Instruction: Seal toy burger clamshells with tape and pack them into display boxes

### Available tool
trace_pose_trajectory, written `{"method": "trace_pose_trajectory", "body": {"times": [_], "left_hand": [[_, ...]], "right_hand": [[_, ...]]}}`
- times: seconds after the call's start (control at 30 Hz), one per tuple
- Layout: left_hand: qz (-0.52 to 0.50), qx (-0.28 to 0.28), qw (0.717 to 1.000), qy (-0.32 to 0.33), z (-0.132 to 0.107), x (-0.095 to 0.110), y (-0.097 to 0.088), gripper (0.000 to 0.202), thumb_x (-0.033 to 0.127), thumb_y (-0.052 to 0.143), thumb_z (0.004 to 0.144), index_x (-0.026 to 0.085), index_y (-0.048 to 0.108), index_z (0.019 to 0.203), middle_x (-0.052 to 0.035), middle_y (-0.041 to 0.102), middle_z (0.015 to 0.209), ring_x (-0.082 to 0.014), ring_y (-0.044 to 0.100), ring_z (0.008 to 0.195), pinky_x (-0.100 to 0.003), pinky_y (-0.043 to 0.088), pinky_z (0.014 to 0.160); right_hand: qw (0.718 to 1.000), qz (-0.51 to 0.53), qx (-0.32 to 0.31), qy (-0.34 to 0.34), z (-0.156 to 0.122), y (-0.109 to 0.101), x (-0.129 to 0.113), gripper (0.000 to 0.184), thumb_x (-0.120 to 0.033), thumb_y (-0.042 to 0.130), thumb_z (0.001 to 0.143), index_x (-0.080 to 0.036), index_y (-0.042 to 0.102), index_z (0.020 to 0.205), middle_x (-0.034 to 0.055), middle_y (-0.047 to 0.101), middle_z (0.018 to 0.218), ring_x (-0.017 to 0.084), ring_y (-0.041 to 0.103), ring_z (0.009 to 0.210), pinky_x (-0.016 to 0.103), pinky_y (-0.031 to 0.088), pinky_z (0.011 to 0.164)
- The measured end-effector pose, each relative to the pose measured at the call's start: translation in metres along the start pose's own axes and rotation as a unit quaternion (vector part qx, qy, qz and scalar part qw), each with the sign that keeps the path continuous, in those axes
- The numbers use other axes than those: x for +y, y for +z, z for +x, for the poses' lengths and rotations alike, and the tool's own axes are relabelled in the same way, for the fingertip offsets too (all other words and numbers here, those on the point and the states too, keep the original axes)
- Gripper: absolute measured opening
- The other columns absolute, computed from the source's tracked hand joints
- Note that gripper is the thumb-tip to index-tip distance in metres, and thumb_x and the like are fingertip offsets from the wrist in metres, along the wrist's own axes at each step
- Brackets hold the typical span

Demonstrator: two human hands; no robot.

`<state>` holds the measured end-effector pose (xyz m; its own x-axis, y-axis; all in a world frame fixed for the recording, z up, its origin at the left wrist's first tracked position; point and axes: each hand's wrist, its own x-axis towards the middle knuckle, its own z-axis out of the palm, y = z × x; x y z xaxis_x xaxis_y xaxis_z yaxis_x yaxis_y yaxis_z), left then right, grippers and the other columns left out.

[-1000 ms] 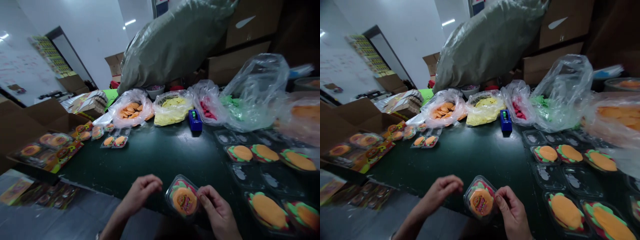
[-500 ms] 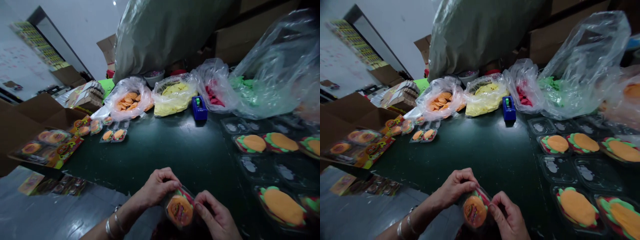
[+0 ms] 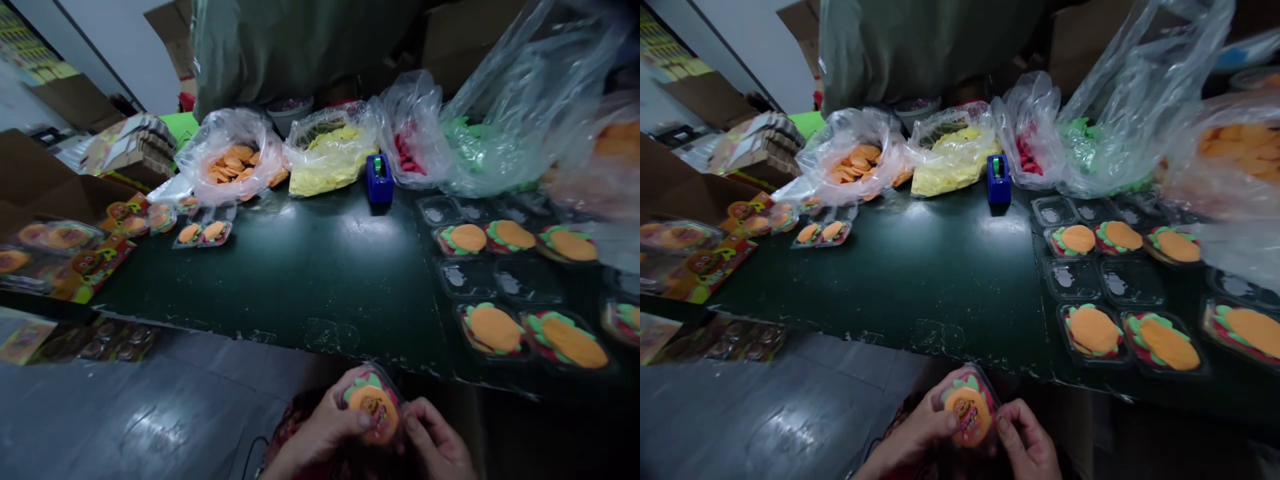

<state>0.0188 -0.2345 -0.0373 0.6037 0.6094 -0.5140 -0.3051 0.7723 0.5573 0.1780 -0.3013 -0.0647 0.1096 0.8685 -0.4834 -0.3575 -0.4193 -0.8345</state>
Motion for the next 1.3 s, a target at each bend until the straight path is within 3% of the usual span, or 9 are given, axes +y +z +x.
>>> {"method": "trace_pose_trajectory", "body": {"times": [0.13, 0.23, 0.33, 0.43, 0.53, 0.67, 1.0, 1.17, 1.3], "left_hand": [[0.024, 0.035, 0.999, 0.017, 0.017, -0.003, 0.009, 0.053, 0.034, 0.085, 0.056, 0.011, 0.065, 0.1, -0.0073, 0.067, 0.081, -0.0156, 0.06, 0.066, -0.028, 0.047, 0.067], [0.035, 0.05, 0.998, 0.016, 0.02, 0.0, 0.015, 0.045, 0.033, 0.084, 0.057, 0.009, 0.067, 0.092, -0.0073, 0.067, 0.08, -0.0147, 0.058, 0.067, -0.027, 0.045, 0.067], [0.023, 0.051, 0.998, 0.001, 0.023, 0.001, 0.018, 0.045, 0.031, 0.085, 0.054, 0.008, 0.069, 0.09, -0.0065, 0.066, 0.08, -0.0143, 0.056, 0.068, -0.026, 0.044, 0.068], [0.001, 0.058, 0.998, -0.006, 0.027, 0.0, 0.021, 0.043, 0.026, 0.086, 0.05, 0.008, 0.07, 0.085, -0.0042, 0.066, 0.077, -0.0132, 0.054, 0.068, -0.025, 0.041, 0.069], [-0.024, 0.066, 0.997, -0.027, 0.028, 0.0, 0.023, 0.038, 0.022, 0.084, 0.05, 0.008, 0.071, 0.083, -0.0033, 0.066, 0.075, -0.0135, 0.054, 0.068, -0.026, 0.041, 0.07], [-0.008, 0.07, 0.997, -0.02, 0.027, 0.0, 0.021, 0.035, 0.019, 0.082, 0.05, 0.008, 0.07, 0.08, -0.004, 0.066, 0.075, -0.0138, 0.054, 0.067, -0.026, 0.042, 0.068], [0.093, 0.037, 0.994, -0.037, 0.035, 0.01, 0.012, 0.024, 0.016, 0.07, 0.052, 0.01, 0.066, 0.075, -0.0012, 0.064, 0.071, -0.0133, 0.051, 0.064, -0.025, 0.04, 0.062], [0.097, -0.058, 0.993, -0.045, 0.039, 0.017, -0.003, 0.026, 0.017, 0.071, 0.056, 0.01, 0.07, 0.081, 0.0002, 0.063, 0.072, -0.0116, 0.049, 0.064, -0.023, 0.039, 0.064], [0.086, -0.08, 0.993, 0.003, 0.044, 0.007, -0.013, 0.034, 0.016, 0.076, 0.053, 0.01, 0.072, 0.086, -0.0016, 0.067, 0.077, -0.0139, 0.053, 0.069, -0.025, 0.04, 0.068]], "right_hand": [[0.994, -0.1, 0.01, -0.041, 0.002, -0.013, -0.015, 0.037, -0.056, 0.059, 0.081, -0.021, 0.056, 0.069, -0.0021, 0.054, 0.059, 0.016, 0.051, 0.057, 0.026, 0.044, 0.056], [0.952, -0.291, -0.026, -0.09, 0.004, -0.025, -0.044, 0.032, -0.05, 0.056, 0.085, -0.021, 0.058, 0.07, -0.0012, 0.057, 0.062, 0.016, 0.054, 0.058, 0.027, 0.044, 0.055], [0.86, -0.452, 0.016, -0.237, 0.018, -0.022, -0.077, 0.022, -0.041, 0.054, 0.088, -0.022, 0.061, 0.081, 0.0023, 0.064, 0.075, 0.019, 0.059, 0.068, 0.03, 0.046, 0.063], [0.739, -0.547, 0.006, -0.394, 0.051, -0.004, -0.095, 0.017, -0.03, 0.051, 0.092, -0.021, 0.062, 0.099, 0.0088, 0.068, 0.102, 0.027, 0.058, 0.1, 0.042, 0.043, 0.088], [0.642, -0.639, -0.076, -0.417, 0.083, 0.012, -0.097, 0.02, -0.024, 0.052, 0.091, -0.02, 0.063, 0.108, 0.0117, 0.063, 0.12, 0.032, 0.048, 0.119, 0.05, 0.036, 0.097], [0.572, -0.7, -0.117, -0.411, 0.099, 0.016, -0.093, 0.033, -0.025, 0.059, 0.087, -0.019, 0.06, 0.119, 0.0151, 0.056, 0.131, 0.033, 0.042, 0.126, 0.053, 0.033, 0.1], [0.493, -0.739, -0.162, -0.43, 0.098, 0.015, -0.091, 0.051, -0.012, 0.052, 0.082, -0.015, 0.049, 0.133, 0.017, 0.047, 0.142, 0.036, 0.031, 0.133, 0.061, 0.022, 0.106], [0.491, -0.746, -0.163, -0.419, 0.096, 0.019, -0.093, 0.054, -0.011, 0.05, 0.08, -0.015, 0.048, 0.134, 0.0164, 0.045, 0.144, 0.036, 0.03, 0.134, 0.063, 0.022, 0.105], [0.532, -0.72, -0.146, -0.422, 0.096, 0.022, -0.088, 0.052, -0.009, 0.049, 0.082, -0.02, 0.051, 0.133, 0.0124, 0.05, 0.142, 0.031, 0.037, 0.133, 0.058, 0.026, 0.107]]}}
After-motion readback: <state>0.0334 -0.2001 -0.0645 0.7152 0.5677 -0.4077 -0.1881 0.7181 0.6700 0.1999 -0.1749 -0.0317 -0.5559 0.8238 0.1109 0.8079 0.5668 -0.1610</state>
